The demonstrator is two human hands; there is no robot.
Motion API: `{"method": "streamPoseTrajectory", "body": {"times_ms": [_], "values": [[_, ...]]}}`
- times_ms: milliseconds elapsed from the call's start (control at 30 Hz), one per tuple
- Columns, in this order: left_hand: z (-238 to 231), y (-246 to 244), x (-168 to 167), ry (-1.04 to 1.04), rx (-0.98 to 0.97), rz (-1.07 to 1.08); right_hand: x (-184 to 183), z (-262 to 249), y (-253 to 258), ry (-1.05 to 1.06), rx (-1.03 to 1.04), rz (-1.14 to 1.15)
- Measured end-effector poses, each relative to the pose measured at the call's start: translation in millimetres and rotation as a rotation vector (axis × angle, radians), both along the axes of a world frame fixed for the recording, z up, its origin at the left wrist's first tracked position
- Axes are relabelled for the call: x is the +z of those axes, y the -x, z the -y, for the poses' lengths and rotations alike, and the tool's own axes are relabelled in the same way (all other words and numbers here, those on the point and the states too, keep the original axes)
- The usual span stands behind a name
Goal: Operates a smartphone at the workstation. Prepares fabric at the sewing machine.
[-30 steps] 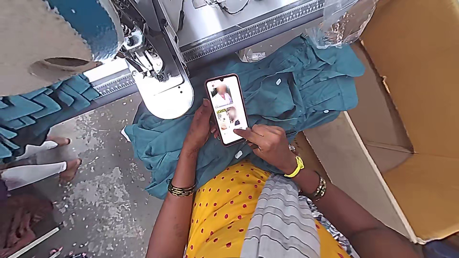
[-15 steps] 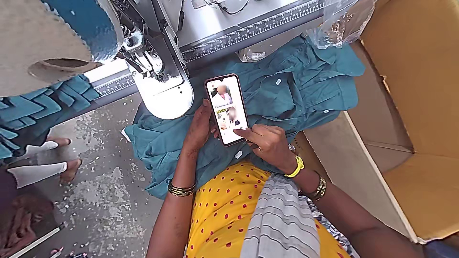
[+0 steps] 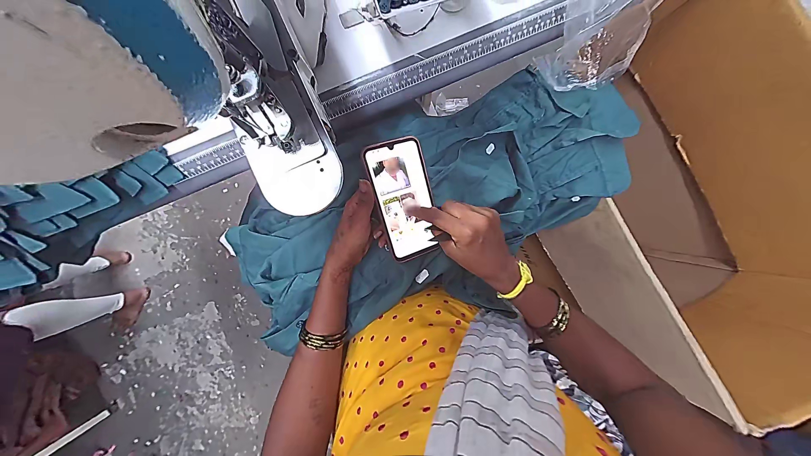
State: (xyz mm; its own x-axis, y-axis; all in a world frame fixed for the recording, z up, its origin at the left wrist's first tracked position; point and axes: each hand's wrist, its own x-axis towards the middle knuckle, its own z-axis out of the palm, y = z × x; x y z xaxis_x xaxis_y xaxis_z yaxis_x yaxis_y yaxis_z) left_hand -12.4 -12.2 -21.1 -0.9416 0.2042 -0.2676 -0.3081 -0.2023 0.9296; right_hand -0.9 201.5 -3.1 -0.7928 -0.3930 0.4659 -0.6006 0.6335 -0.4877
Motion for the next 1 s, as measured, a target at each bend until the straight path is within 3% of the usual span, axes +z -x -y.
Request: {"method": "streamPoseTrajectory", "body": {"times_ms": [800, 1000], "values": [[-2.9, 0.5, 3.1, -0.021, 0.021, 0.033, 7.1, 10.2, 34.6, -0.002, -0.032, 0.034], [-3.5, 0.4, 4.1, -0.036, 0.031, 0.042, 13.5, 7.5, 44.1, 0.038, -0.138, 0.054]]}}
